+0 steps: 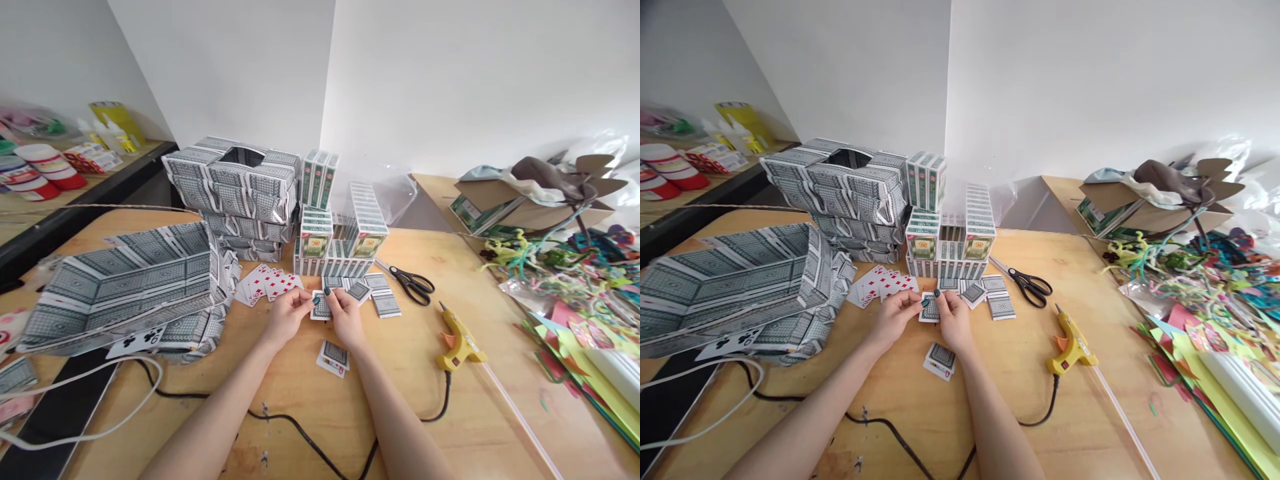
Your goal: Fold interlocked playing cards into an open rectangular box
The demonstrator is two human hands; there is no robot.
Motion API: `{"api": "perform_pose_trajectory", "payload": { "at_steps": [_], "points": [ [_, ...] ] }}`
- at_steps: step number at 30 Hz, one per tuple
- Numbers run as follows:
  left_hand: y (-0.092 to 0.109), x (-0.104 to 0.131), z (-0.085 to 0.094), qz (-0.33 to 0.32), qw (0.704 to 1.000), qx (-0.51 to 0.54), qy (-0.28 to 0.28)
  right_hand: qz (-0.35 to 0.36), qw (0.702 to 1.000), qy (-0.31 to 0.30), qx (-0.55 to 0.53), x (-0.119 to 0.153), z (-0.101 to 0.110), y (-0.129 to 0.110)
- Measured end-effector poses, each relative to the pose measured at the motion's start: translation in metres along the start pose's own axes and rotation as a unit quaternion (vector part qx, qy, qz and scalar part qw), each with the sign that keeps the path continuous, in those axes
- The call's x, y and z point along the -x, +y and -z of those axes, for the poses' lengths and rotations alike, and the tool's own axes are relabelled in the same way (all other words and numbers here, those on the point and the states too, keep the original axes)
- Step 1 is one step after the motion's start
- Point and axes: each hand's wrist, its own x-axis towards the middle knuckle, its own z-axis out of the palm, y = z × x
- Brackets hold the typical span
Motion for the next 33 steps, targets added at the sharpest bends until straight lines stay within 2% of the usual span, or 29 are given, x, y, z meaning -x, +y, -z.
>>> {"api": "perform_pose_trajectory", "payload": {
  "at_steps": [4, 7, 11, 13, 22, 29, 33],
  "points": [
    [-0.0032, 0.0012, -0.0030, -0.010, 1.000, -0.009, 0.009, 0.026, 0.999, 0.025, 0.038, 0.0008, -0.0001, -0.0007],
    [-0.0029, 0.0013, -0.0031, -0.021, 1.000, -0.010, 0.019, 0.012, 0.999, 0.036, 0.029, 0.0021, -0.0014, -0.0029],
    [-0.0006, 0.0002, -0.0004, -0.022, 0.999, -0.005, 0.027, -0.051, 0.997, -0.032, -0.046, 0.0037, -0.0034, -0.0046],
    [-0.0004, -0.0006, 0.0005, -0.016, 0.999, -0.007, 0.030, -0.058, 0.995, -0.056, -0.061, 0.0039, -0.0037, -0.0045],
    [-0.0034, -0.0003, -0.0021, -0.024, 0.999, -0.011, 0.046, -0.031, 0.998, -0.026, -0.047, 0.0047, -0.0040, -0.0081],
    [-0.0002, 0.0002, -0.0001, -0.020, 0.999, -0.002, 0.039, -0.049, 0.991, -0.092, -0.087, 0.0038, -0.0032, -0.0062],
    [-0.0018, -0.0001, 0.0008, -0.019, 1.000, 0.000, 0.024, -0.034, 0.991, -0.098, -0.078, 0.0042, -0.0024, -0.0065]
  ]
}}
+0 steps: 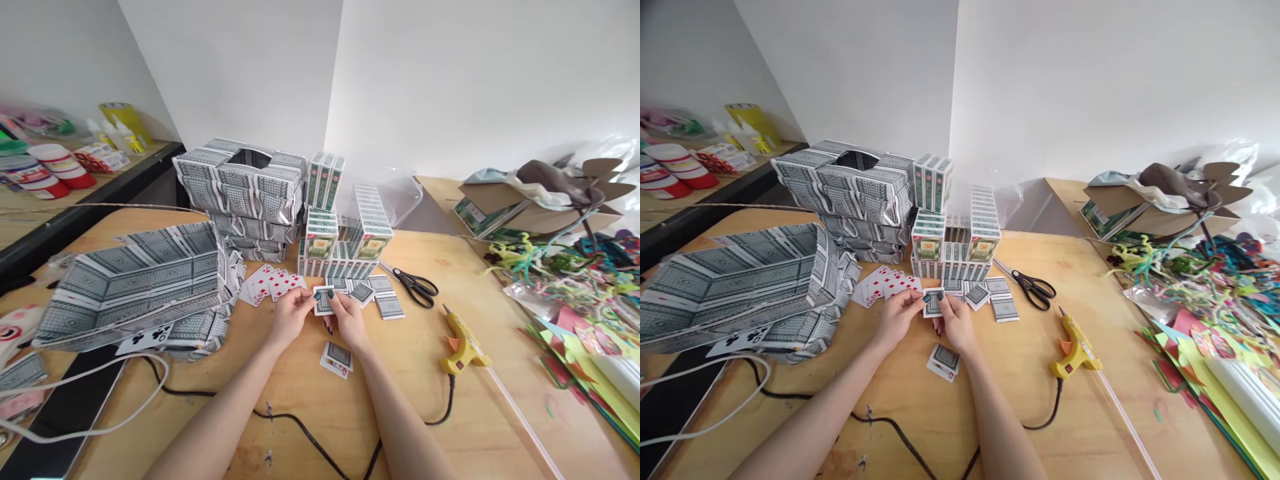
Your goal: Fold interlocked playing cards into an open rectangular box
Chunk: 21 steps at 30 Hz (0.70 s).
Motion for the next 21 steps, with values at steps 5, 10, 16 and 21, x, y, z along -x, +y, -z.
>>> {"api": "perform_pose_trajectory", "payload": {
  "at_steps": [5, 10, 16, 21],
  "points": [
    [0.0005, 0.0003, -0.0005, -0.005, 1.000, -0.017, -0.003, 0.001, 1.000, -0.005, 0.008, 0.0005, 0.0006, -0.0010],
    [0.0037, 0.0004, -0.0013, -0.006, 0.999, -0.034, 0.010, 0.010, 0.999, -0.001, 0.038, -0.0001, 0.0006, 0.0007],
    [0.0001, 0.0004, -0.0024, -0.007, 0.999, -0.044, 0.025, 0.012, 0.998, 0.019, 0.055, -0.0010, -0.0009, 0.0028],
    [0.0000, 0.0003, -0.0014, -0.011, 0.999, -0.047, 0.014, 0.009, 0.999, 0.012, 0.050, -0.0010, -0.0007, 0.0021]
  ]
}}
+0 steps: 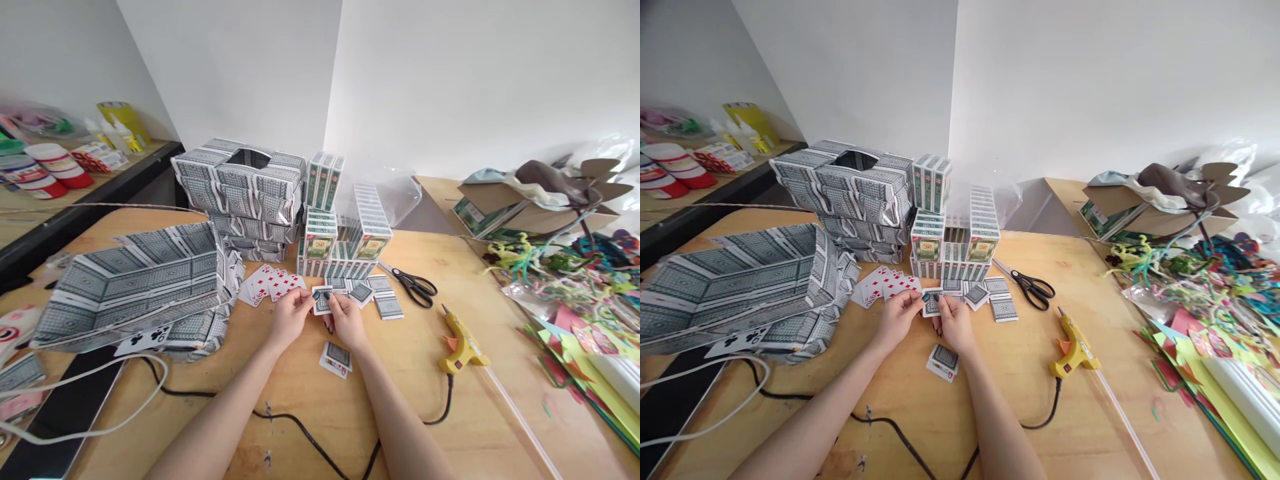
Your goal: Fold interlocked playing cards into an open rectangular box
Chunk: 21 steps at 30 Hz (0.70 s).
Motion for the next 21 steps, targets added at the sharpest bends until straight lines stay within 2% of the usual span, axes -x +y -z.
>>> {"api": "perform_pose_trajectory", "payload": {
  "at_steps": [5, 9, 14, 21],
  "points": [
    [0.0025, -0.0025, 0.0021, -0.001, 1.000, 0.004, 0.008, -0.017, 0.998, -0.044, -0.048, -0.0010, 0.0030, -0.0003],
    [0.0029, -0.0032, 0.0030, -0.002, 1.000, -0.001, -0.008, -0.016, 0.998, -0.046, -0.038, -0.0018, 0.0048, -0.0014],
    [0.0001, -0.0023, 0.0034, -0.027, 0.993, -0.112, -0.012, -0.012, 0.997, -0.067, -0.033, -0.0010, 0.0069, -0.0045],
    [-0.0042, -0.0040, 0.0050, -0.054, 0.976, -0.209, 0.004, -0.081, 0.974, -0.137, -0.164, 0.0008, 0.0056, 0.0046]
  ]
}}
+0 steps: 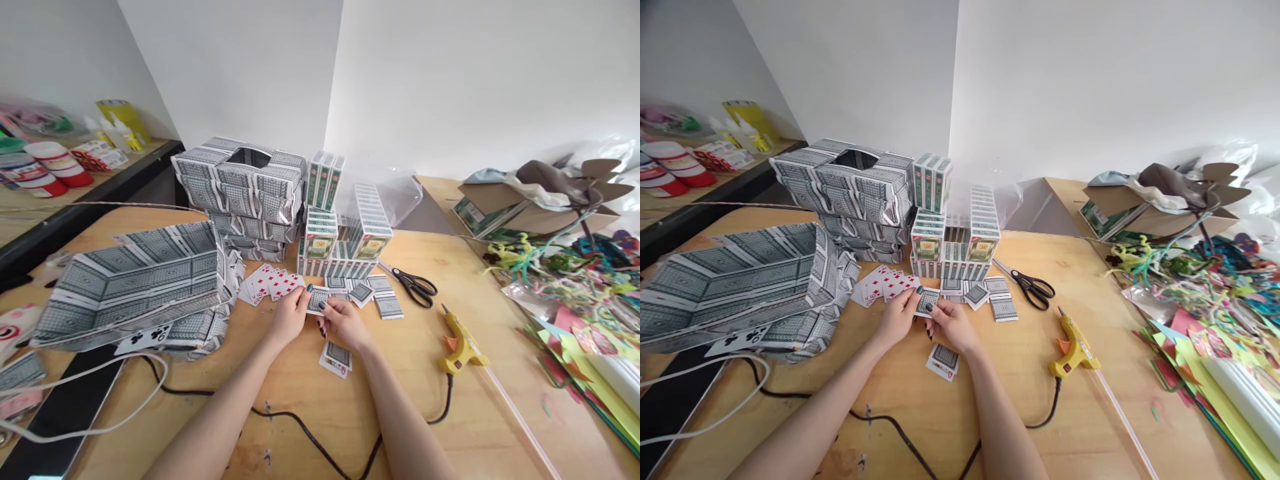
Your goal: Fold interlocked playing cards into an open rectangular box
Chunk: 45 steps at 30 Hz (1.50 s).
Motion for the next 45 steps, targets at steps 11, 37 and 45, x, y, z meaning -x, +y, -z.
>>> {"api": "perform_pose_trajectory", "payload": {
  "at_steps": [11, 37, 45],
  "points": [
    [0.004, 0.001, 0.002, 0.028, 0.999, 0.047, 0.007, 0.027, 0.994, 0.059, 0.092, -0.001, -0.006, -0.006],
    [0.005, 0.005, 0.005, -0.003, 0.989, 0.109, -0.102, 0.027, 0.993, 0.075, 0.091, -0.001, 0.003, -0.007],
    [0.012, 0.005, 0.001, 0.018, 0.973, 0.199, -0.114, 0.024, 0.998, 0.051, 0.027, -0.001, 0.001, -0.004]
  ]
}}
